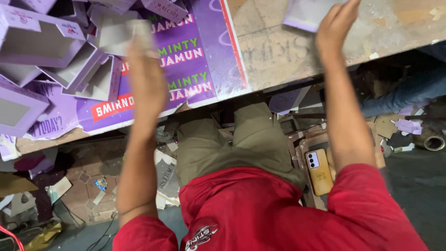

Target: The person assembles small purple cardboard boxes by folding flaps and securing them with a small tool. They handle multiple boxes one at a time, placing finished units aside on the table.

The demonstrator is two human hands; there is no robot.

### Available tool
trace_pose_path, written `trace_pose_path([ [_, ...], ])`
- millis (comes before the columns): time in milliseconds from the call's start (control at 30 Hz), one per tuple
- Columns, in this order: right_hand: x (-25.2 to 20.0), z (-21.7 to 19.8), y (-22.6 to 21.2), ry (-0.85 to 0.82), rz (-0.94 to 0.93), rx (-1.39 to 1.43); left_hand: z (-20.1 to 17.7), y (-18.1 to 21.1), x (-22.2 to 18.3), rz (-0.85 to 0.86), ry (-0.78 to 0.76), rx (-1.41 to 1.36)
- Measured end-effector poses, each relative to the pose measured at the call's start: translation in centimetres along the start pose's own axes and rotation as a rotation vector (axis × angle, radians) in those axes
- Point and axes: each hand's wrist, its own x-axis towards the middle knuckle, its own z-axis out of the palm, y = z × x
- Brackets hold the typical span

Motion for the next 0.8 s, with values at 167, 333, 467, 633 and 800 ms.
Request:
trace_pose_path([
  [167,-4.5,-2.1,-9.1,-0.104,-0.056,0.216,7.0,6.5,-0.6,-0.225,-0.411,-0.476],
  [333,-4.7,-2.4,-10.4,-0.275,0.025,0.459,12.8,8.3,0.0,-0.019,-0.448,-0.227],
  [467,-5.1,-3.2,-10.0,-0.327,-0.062,0.4,18.0,8.7,1.1,0.276,-0.432,0.182],
  [633,-3.8,-3.5,-11.3,-0.358,-0.16,0.324,22.4,8.0,3.7,0.365,-0.434,0.457],
  [800,-1.8,-6.0,-15.1,-0.288,-0.193,0.251,23.4,8.0,2.9,0.345,-0.355,0.401],
])
